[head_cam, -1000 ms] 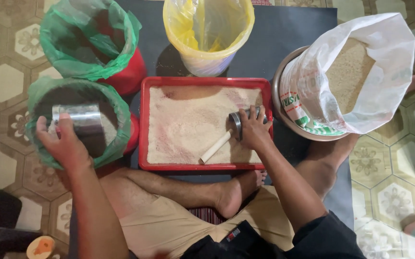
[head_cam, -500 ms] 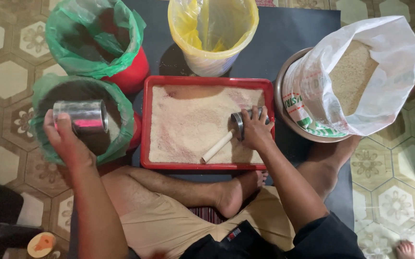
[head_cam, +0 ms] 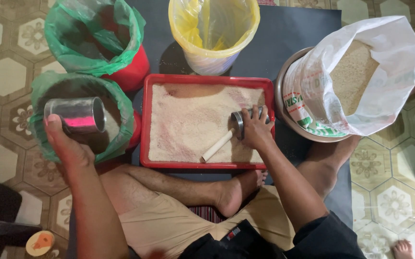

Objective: The person is scooping rice and a pinkish powder from large bags into a red tray and then into small metal cups.

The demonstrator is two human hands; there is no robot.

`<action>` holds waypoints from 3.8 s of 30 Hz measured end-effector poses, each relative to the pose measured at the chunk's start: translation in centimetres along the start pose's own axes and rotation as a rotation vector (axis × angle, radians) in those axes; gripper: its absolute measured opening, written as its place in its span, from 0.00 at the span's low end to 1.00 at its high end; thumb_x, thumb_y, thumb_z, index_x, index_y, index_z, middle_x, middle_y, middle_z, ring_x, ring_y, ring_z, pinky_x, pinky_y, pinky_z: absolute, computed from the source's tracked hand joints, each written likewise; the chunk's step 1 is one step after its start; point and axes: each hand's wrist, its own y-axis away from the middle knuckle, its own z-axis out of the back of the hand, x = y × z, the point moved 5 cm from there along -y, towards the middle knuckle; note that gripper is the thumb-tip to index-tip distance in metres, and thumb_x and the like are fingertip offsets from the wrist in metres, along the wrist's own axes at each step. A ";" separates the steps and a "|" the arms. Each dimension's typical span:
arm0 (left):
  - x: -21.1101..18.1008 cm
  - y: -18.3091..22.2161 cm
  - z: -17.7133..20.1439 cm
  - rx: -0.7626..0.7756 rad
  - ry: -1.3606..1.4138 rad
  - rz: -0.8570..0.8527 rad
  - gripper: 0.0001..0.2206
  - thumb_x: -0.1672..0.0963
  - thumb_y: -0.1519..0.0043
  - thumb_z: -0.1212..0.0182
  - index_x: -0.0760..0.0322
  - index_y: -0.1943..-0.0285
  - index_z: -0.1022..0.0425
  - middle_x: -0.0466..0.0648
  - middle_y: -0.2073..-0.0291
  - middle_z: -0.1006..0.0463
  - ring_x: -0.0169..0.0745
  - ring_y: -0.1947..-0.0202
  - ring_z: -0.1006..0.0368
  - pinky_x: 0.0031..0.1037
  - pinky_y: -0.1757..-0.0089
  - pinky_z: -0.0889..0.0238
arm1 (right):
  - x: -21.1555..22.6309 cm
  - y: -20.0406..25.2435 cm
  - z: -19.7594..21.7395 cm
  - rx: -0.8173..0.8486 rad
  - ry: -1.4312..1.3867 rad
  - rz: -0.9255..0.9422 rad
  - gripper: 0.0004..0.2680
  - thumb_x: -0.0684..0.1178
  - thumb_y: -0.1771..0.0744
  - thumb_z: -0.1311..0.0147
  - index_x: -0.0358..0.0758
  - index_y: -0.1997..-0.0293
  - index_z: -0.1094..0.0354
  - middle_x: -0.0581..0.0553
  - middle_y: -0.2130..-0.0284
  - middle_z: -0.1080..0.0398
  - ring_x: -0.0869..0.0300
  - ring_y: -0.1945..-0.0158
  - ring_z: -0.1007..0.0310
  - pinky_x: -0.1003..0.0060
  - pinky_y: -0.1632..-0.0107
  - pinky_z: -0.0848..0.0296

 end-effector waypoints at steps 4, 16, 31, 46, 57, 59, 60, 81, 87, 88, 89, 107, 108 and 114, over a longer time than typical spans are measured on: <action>0.0 0.1 -0.2 -0.025 0.105 0.063 0.23 0.47 0.35 0.47 0.60 0.35 0.32 0.44 0.42 0.25 0.31 0.44 0.28 0.22 0.41 0.34 | 0.0 -0.3 -0.1 0.015 0.016 -0.025 0.39 0.53 0.44 0.29 0.46 0.27 0.51 0.27 0.28 0.57 0.26 0.27 0.64 0.22 0.48 0.39; 0.9 -0.3 0.4 -0.125 0.223 0.187 0.29 0.44 0.42 0.45 0.60 0.35 0.32 0.45 0.41 0.25 0.35 0.42 0.26 0.26 0.40 0.33 | 0.3 -0.3 0.3 0.049 0.000 -0.028 0.35 0.58 0.40 0.34 0.45 0.26 0.53 0.26 0.27 0.58 0.23 0.27 0.68 0.17 0.44 0.43; 0.9 -0.2 0.0 -0.078 0.232 0.262 0.35 0.41 0.44 0.39 0.58 0.31 0.34 0.44 0.38 0.25 0.34 0.40 0.26 0.26 0.40 0.32 | 0.4 -0.1 0.5 0.020 -0.018 -0.022 0.37 0.53 0.42 0.30 0.45 0.27 0.54 0.26 0.29 0.58 0.23 0.28 0.67 0.13 0.43 0.45; 4.8 -0.9 0.3 -0.146 0.260 0.474 0.25 0.44 0.42 0.32 0.60 0.45 0.24 0.49 0.52 0.20 0.42 0.50 0.19 0.35 0.47 0.20 | 0.6 -0.1 0.8 0.126 -0.007 -0.084 0.43 0.50 0.45 0.24 0.48 0.26 0.57 0.31 0.28 0.58 0.29 0.24 0.72 0.19 0.40 0.46; 2.1 0.1 -3.8 -0.137 0.354 0.515 0.26 0.43 0.46 0.31 0.61 0.47 0.25 0.51 0.55 0.18 0.48 0.54 0.18 0.43 0.49 0.19 | 0.2 -0.4 -0.4 0.124 -0.012 -0.066 0.44 0.52 0.46 0.23 0.47 0.26 0.57 0.31 0.28 0.60 0.29 0.25 0.73 0.15 0.39 0.49; 2.1 0.0 -3.6 -0.169 0.368 0.544 0.26 0.43 0.48 0.30 0.59 0.48 0.25 0.50 0.55 0.18 0.48 0.55 0.18 0.44 0.51 0.18 | 0.0 -0.5 -0.5 0.121 -0.006 -0.068 0.44 0.52 0.46 0.23 0.47 0.26 0.58 0.31 0.28 0.60 0.29 0.24 0.73 0.15 0.39 0.49; 2.1 -0.1 -3.4 -0.192 0.371 0.558 0.26 0.43 0.49 0.30 0.58 0.49 0.24 0.49 0.56 0.17 0.47 0.56 0.17 0.44 0.51 0.18 | -0.1 -0.6 -0.6 0.122 -0.007 -0.067 0.46 0.55 0.47 0.23 0.47 0.25 0.57 0.31 0.27 0.59 0.29 0.24 0.73 0.15 0.39 0.49; 0.3 -0.7 2.2 -0.324 -0.860 0.108 0.24 0.36 0.36 0.43 0.49 0.55 0.19 0.46 0.61 0.21 0.47 0.54 0.24 0.38 0.49 0.35 | -1.5 3.9 2.8 -0.522 -0.599 -0.247 0.44 0.55 0.46 0.26 0.30 0.27 0.55 0.18 0.48 0.41 0.20 0.46 0.33 0.31 0.45 0.31; -4.4 4.4 -6.8 -0.063 -0.693 -0.293 0.17 0.53 0.32 0.37 0.74 0.43 0.23 0.71 0.50 0.26 0.61 0.44 0.31 0.41 0.42 0.43 | -1.4 1.5 1.6 -0.586 -0.641 -0.246 0.45 0.54 0.45 0.26 0.28 0.26 0.60 0.18 0.46 0.44 0.21 0.44 0.36 0.30 0.39 0.37; -4.2 5.0 -8.1 -0.017 -0.664 -0.279 0.23 0.55 0.35 0.37 0.75 0.34 0.27 0.75 0.41 0.30 0.68 0.36 0.36 0.45 0.35 0.50 | -1.4 0.9 1.3 -0.595 -0.618 -0.272 0.46 0.55 0.45 0.26 0.29 0.25 0.60 0.20 0.47 0.44 0.23 0.45 0.35 0.32 0.39 0.36; -3.9 6.0 -9.1 -0.017 -0.667 -0.276 0.23 0.55 0.35 0.37 0.75 0.34 0.27 0.75 0.41 0.30 0.68 0.36 0.36 0.45 0.35 0.50 | -1.4 0.5 1.0 -0.591 -0.618 -0.274 0.46 0.55 0.45 0.26 0.29 0.25 0.60 0.20 0.47 0.44 0.23 0.45 0.35 0.32 0.39 0.36; 15.5 8.3 -13.7 0.166 -1.038 -0.108 0.42 0.51 0.55 0.23 0.73 0.30 0.33 0.68 0.39 0.28 0.69 0.40 0.30 0.51 0.40 0.39 | -4.1 -5.0 -1.0 -0.364 -0.447 -0.422 0.50 0.67 0.44 0.27 0.28 0.24 0.65 0.21 0.39 0.40 0.33 0.36 0.34 0.47 0.33 0.39; 15.8 8.6 -14.2 0.257 -1.060 -0.132 0.47 0.50 0.59 0.21 0.72 0.29 0.35 0.67 0.38 0.30 0.69 0.40 0.30 0.52 0.41 0.37 | -4.1 -5.2 -1.2 -0.386 -0.449 -0.411 0.51 0.64 0.44 0.25 0.31 0.23 0.67 0.22 0.39 0.40 0.33 0.37 0.34 0.46 0.34 0.38; 19.0 10.4 -16.4 0.302 -1.041 -0.060 0.51 0.50 0.66 0.22 0.71 0.29 0.37 0.64 0.40 0.32 0.69 0.42 0.29 0.52 0.44 0.32 | -0.2 -5.4 -2.5 -0.374 -0.473 -0.216 0.53 0.59 0.48 0.20 0.34 0.23 0.68 0.24 0.37 0.46 0.31 0.31 0.43 0.45 0.30 0.40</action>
